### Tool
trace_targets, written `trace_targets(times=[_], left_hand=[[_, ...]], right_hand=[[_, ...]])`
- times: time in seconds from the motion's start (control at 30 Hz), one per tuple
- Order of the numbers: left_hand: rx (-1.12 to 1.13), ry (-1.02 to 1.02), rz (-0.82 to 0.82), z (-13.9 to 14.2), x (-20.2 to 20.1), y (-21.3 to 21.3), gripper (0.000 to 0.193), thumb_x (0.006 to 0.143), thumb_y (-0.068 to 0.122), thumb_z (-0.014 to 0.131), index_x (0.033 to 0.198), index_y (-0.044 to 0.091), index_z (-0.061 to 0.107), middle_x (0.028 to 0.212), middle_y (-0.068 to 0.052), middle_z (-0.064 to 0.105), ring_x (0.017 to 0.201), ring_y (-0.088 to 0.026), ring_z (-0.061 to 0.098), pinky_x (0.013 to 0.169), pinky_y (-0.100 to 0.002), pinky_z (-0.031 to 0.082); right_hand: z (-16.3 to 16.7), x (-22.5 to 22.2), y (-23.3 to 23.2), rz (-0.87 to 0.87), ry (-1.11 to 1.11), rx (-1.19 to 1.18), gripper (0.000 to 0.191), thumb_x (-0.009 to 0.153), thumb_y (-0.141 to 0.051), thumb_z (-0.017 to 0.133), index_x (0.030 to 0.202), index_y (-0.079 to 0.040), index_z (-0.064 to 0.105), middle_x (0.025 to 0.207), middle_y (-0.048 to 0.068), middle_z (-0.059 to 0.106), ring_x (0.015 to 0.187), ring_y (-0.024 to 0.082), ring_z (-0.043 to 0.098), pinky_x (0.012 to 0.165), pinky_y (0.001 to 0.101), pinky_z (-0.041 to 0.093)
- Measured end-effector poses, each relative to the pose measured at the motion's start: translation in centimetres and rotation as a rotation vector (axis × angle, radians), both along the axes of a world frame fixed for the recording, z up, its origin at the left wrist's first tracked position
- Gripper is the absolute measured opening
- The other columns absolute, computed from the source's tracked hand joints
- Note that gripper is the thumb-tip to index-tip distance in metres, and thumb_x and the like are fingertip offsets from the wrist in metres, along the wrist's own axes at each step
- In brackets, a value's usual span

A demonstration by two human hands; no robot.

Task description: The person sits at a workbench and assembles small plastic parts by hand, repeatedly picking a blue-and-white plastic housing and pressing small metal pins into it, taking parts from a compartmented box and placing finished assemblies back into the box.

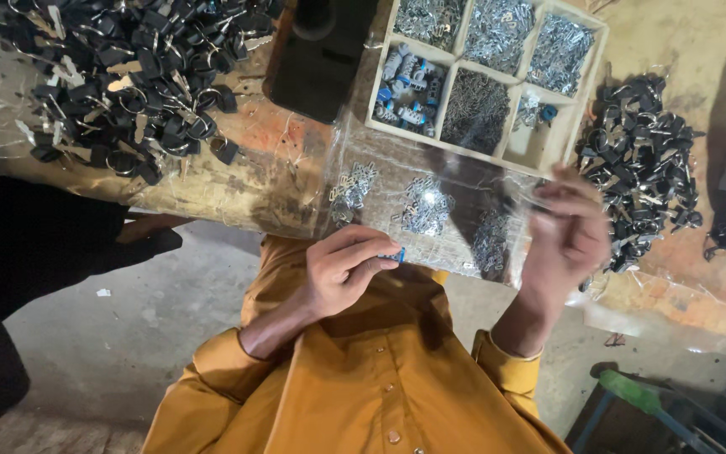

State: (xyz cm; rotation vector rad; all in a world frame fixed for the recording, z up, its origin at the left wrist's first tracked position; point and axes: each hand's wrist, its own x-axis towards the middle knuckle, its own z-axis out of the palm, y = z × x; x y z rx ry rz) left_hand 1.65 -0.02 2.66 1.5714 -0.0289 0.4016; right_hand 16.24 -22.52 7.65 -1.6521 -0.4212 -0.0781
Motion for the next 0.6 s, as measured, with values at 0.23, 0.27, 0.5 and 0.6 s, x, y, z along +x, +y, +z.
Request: trace_targets(times=[0.23, 0.27, 0.5, 0.6], left_hand=[[-0.029, -0.04, 0.035, -0.6, 0.3, -0.7, 0.026, 0.091, -0.015, 0.072, 0.113, -0.001, 0.072, 0.109, -0.012, 0.07, 0.092, -0.018, 0.075, 0.079, -0.026, 0.066], [-0.048, -0.047, 0.035, -0.7, 0.4, -0.8, 0.027, 0.092, -0.016, 0.07, 0.114, -0.001, 0.072, 0.111, -0.013, 0.07, 0.092, -0.018, 0.076, 0.08, -0.026, 0.068], [0.062, -0.108, 0.054, -1.0, 0.2, -0.9, 0.03, 0.089, -0.017, 0.07, 0.115, -0.002, 0.071, 0.112, -0.015, 0.071, 0.095, -0.022, 0.077, 0.08, -0.03, 0.069], [0.115, -0.142, 0.06, -0.7, -0.2, -1.2, 0.03, 0.087, -0.014, 0.075, 0.114, -0.001, 0.071, 0.108, -0.015, 0.074, 0.093, -0.023, 0.078, 0.078, -0.031, 0.067]], right_hand=[[-2.0, -3.4, -0.2, 0.264, 0.512, 0.362, 0.024, 0.088, 0.016, 0.074, 0.108, 0.003, 0.07, 0.099, 0.016, 0.069, 0.077, 0.018, 0.07, 0.066, 0.0302, 0.061], [-2.2, -3.9, 0.1, 0.292, 0.524, 0.28, 0.025, 0.087, 0.017, 0.073, 0.108, 0.005, 0.071, 0.101, 0.017, 0.069, 0.08, 0.019, 0.071, 0.069, 0.031, 0.062], [-0.4, -5.4, 1.6, 0.328, 0.461, -0.047, 0.023, 0.088, 0.012, 0.074, 0.11, 0.005, 0.073, 0.104, 0.016, 0.07, 0.087, 0.02, 0.074, 0.075, 0.0279, 0.061], [0.6, -5.5, 2.8, 0.411, 0.378, -0.204, 0.024, 0.084, 0.006, 0.081, 0.107, 0.001, 0.076, 0.095, 0.011, 0.073, 0.079, 0.016, 0.074, 0.067, 0.0266, 0.058]])
